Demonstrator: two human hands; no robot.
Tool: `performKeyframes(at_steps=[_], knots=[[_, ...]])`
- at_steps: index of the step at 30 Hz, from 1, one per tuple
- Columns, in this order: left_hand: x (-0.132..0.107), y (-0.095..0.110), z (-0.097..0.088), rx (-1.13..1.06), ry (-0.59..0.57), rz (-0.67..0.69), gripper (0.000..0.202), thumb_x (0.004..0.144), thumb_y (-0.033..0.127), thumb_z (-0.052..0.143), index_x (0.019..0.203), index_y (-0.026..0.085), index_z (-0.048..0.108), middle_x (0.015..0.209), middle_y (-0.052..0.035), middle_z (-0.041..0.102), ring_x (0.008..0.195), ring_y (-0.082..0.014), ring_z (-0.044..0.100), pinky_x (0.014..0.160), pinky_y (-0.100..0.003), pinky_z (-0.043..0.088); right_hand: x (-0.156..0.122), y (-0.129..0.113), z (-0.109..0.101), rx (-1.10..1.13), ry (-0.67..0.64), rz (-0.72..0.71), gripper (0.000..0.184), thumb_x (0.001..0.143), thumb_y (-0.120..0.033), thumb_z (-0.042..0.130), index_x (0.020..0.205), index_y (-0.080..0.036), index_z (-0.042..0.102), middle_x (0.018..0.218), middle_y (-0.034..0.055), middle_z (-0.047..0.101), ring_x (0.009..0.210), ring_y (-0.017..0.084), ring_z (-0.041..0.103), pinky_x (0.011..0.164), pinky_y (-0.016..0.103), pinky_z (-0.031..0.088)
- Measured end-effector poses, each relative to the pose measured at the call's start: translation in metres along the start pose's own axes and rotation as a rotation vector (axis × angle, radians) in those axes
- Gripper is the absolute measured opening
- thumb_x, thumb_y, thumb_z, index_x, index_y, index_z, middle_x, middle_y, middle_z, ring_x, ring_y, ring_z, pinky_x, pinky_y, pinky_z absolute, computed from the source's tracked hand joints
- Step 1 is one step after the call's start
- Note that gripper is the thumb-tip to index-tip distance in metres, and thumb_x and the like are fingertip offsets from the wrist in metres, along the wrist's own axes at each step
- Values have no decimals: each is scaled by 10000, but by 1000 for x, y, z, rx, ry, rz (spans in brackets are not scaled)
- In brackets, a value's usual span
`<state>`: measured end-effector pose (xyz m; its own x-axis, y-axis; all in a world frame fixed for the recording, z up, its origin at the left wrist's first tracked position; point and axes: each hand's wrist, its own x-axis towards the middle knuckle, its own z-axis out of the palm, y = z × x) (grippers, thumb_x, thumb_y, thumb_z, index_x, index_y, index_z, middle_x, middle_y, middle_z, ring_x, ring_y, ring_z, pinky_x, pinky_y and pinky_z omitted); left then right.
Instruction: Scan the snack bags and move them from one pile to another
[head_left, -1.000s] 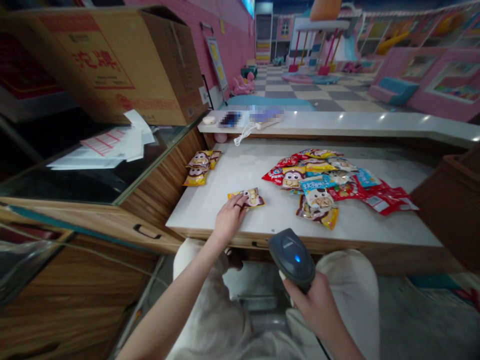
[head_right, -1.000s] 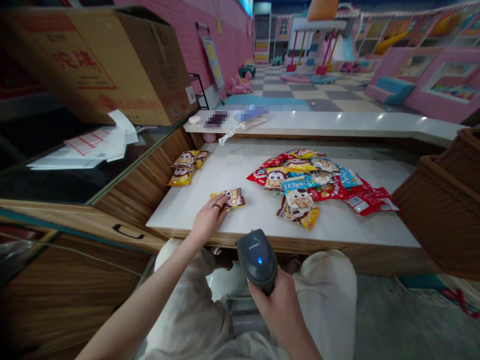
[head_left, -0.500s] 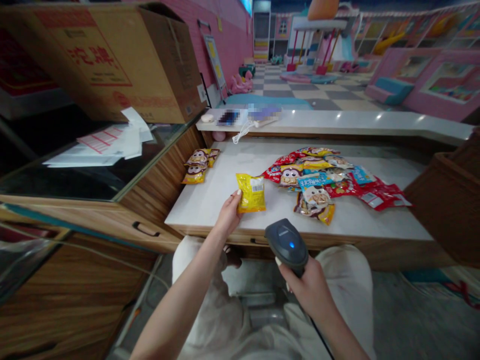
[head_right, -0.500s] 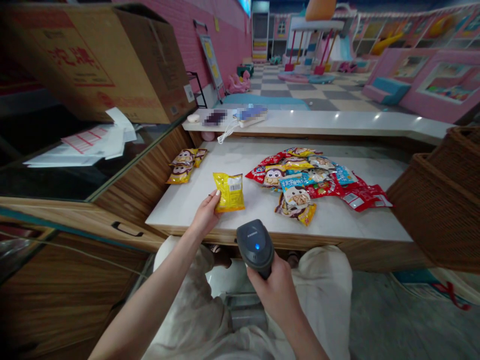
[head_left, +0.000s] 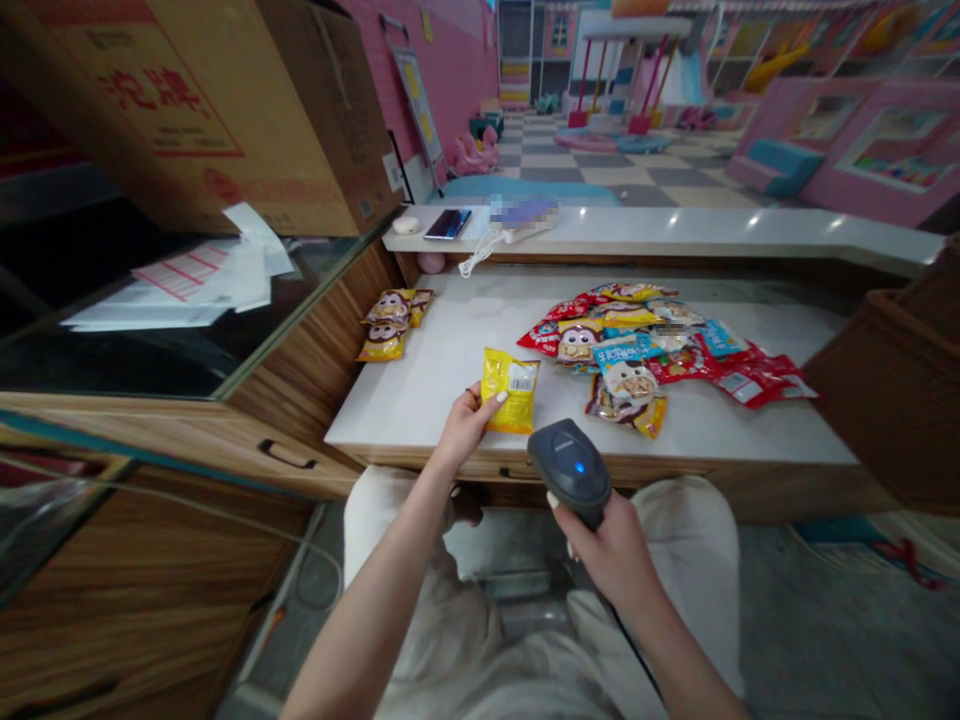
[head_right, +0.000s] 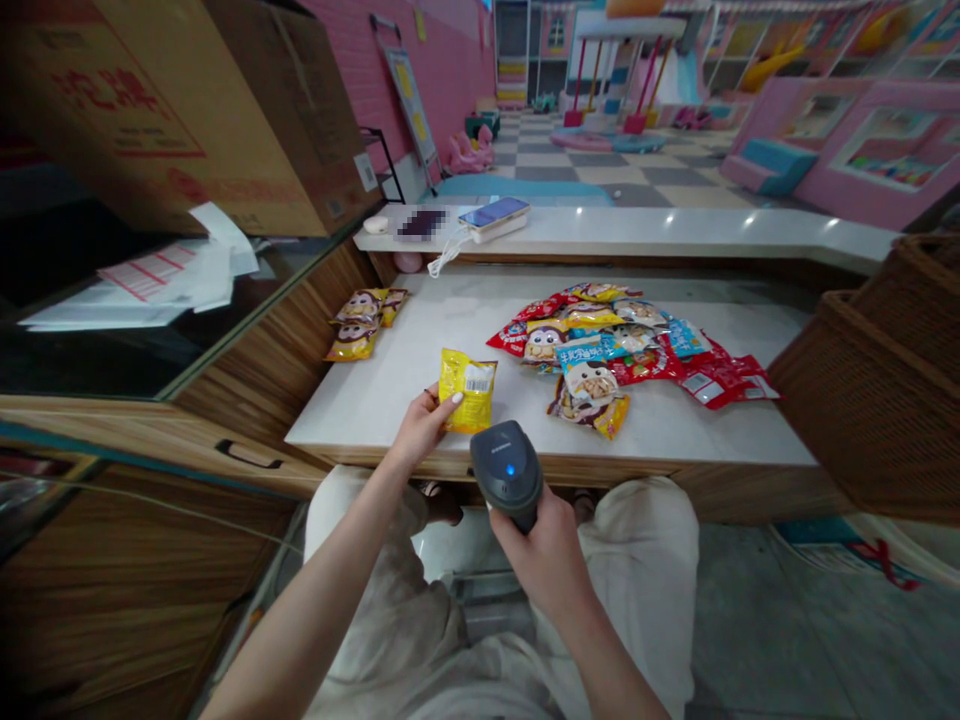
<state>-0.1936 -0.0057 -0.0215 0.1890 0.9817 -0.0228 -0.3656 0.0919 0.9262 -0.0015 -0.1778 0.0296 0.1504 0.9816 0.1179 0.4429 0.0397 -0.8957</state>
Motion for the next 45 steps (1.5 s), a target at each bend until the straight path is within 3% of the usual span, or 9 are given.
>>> performKeyframes(at_steps=[8, 17, 21, 25, 30, 34, 38, 42, 45], knots=[[1, -4, -5, 80, -23, 32, 518, 720, 445, 949, 1120, 186, 746, 1086, -92, 839, 1143, -319, 776, 967, -427, 637, 0, 11, 2, -12, -2, 22, 311, 942, -490, 661, 793, -233, 751, 473, 36, 665, 535, 281, 743, 480, 289, 497], [-4, 4, 2, 61, -39, 18, 553, 688, 491, 969, 1081, 188, 725, 1071, -94, 837, 1115, -315, 777, 993, -444, 617, -1, 10, 0, 3, 0, 39, 305, 943, -486, 666, 860, -214, 776, 466, 29, 657, 532, 280, 741, 487, 290, 498], [-7, 7, 6, 102, 46, 44, 551, 741, 552, 910, 1113, 199, 708, 1120, -97, 825, 1079, -300, 778, 959, -423, 614, -3, 10, -6, 17, 1, 43, 271, 925, -464, 683, 818, -227, 758, 454, 20, 646, 527, 274, 735, 473, 282, 499], [-2, 6, 17, 216, 19, 128, 461, 803, 488, 818, 1147, 207, 698, 1169, -93, 806, 1101, -286, 758, 1002, -414, 590, -5, 10, -17, 49, 17, 67, 287, 897, -462, 696, 704, -249, 713, 441, 22, 634, 539, 272, 741, 448, 269, 499], [26, 13, 59, 627, 13, 429, 486, 927, 281, 647, 1411, 236, 660, 1368, -101, 752, 1266, -296, 691, 1168, -451, 500, -6, 5, -28, 61, 78, 87, 324, 838, -469, 685, 581, -280, 632, 428, 38, 609, 666, 310, 785, 464, 273, 529], [76, 20, 105, 826, 47, 611, 558, 997, 172, 499, 1549, 217, 566, 1537, -139, 654, 1433, -291, 601, 1258, -477, 430, -5, 4, -33, 71, 113, 95, 364, 822, -474, 700, 535, -293, 568, 443, 49, 613, 720, 325, 791, 520, 293, 575], [130, 12, 137, 973, -18, 622, 528, 1051, 251, 499, 1569, 160, 544, 1624, -195, 567, 1555, -309, 488, 1318, -513, 352, -4, 8, -36, 68, 102, 111, 386, 821, -492, 708, 528, -292, 555, 441, 40, 599, 611, 293, 741, 500, 294, 554], [146, 0, 142, 1085, -144, 545, 567, 1061, 447, 575, 1537, 140, 579, 1588, -243, 593, 1561, -369, 482, 1329, -608, 294, -6, 18, -35, 62, 70, 141, 402, 849, -511, 695, 545, -282, 566, 419, 18, 577, 417, 219, 600, 432, 287, 484], [132, 2, 120, 1066, -119, 647, 534, 1072, 413, 555, 1553, 180, 567, 1641, -211, 548, 1588, -320, 454, 1347, -545, 294, -9, 30, -29, 53, 58, 141, 418, 877, -536, 701, 573, -270, 593, 424, 7, 573, 393, 203, 564, 437, 289, 475]])
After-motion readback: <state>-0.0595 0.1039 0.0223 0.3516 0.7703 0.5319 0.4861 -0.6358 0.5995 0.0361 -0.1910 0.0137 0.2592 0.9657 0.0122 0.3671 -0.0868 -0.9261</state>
